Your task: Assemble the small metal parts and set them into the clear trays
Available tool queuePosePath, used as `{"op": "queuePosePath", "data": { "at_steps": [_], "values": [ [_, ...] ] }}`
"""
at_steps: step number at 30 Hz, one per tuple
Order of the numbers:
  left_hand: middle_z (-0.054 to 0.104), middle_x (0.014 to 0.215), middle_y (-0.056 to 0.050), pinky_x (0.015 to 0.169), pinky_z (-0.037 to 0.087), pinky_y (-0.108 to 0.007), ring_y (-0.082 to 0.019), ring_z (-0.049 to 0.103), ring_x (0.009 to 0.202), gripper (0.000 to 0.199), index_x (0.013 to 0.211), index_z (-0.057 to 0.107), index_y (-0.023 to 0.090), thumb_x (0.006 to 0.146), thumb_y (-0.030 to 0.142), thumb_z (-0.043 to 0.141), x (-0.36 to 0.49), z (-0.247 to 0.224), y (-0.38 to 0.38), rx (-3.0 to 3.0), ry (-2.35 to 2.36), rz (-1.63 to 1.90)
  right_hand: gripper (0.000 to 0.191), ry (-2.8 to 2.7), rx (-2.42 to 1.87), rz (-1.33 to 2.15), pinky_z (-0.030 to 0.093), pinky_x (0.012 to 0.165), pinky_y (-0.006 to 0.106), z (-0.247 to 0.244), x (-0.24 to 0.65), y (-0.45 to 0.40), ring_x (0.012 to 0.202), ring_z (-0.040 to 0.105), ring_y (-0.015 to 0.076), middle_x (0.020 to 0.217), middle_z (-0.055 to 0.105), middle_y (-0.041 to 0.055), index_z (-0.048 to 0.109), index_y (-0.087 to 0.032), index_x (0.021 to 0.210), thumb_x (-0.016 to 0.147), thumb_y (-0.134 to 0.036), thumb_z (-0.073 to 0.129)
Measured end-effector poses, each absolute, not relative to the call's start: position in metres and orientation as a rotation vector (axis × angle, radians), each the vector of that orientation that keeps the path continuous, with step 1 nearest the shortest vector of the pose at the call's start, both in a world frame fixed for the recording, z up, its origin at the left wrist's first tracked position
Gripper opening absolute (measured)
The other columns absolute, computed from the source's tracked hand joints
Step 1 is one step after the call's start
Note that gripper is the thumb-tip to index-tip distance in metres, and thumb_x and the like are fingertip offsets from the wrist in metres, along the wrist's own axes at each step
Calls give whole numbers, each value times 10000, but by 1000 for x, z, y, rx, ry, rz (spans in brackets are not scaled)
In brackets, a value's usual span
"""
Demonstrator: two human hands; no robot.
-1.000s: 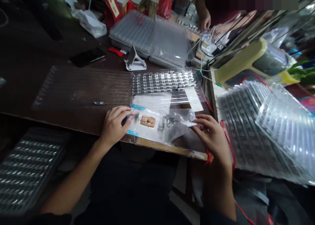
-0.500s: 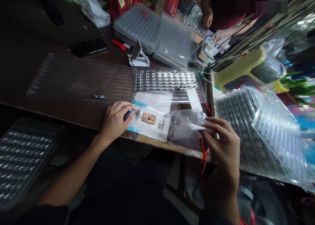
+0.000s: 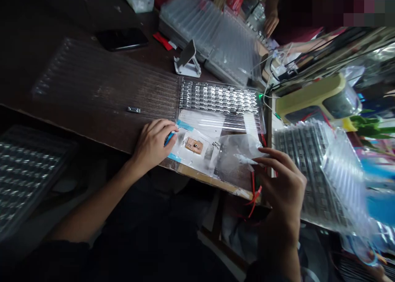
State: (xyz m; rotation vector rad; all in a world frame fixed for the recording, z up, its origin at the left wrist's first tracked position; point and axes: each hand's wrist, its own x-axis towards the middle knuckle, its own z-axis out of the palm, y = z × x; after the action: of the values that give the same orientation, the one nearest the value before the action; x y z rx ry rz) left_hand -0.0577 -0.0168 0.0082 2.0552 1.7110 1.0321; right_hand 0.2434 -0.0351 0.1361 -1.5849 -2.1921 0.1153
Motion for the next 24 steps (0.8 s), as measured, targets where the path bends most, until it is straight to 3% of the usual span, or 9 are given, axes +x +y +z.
{"op": "queuePosePath", "data": {
  "at_steps": [10,24],
  "values": [
    [671,1180,-52,953,422,-396,-242,559,1173,178,1053,652,217,910,220,546,-59,9,-18,2040,1699,1021,55,-2136,-1549,56,520,812,356,141,245,-39,922,676,222,1057,706,43,714,-238,820,830,-189,691],
    [664,1187,-62,985,414,-418,-255,553,1186,179,1054,656,209,916,227,543,-59,12,-19,2001,1696,1032,87,-1897,-1554,25,521,810,409,142,269,-52,883,672,253,1003,721,79,745,-211,789,719,-218,796]
  ]
}}
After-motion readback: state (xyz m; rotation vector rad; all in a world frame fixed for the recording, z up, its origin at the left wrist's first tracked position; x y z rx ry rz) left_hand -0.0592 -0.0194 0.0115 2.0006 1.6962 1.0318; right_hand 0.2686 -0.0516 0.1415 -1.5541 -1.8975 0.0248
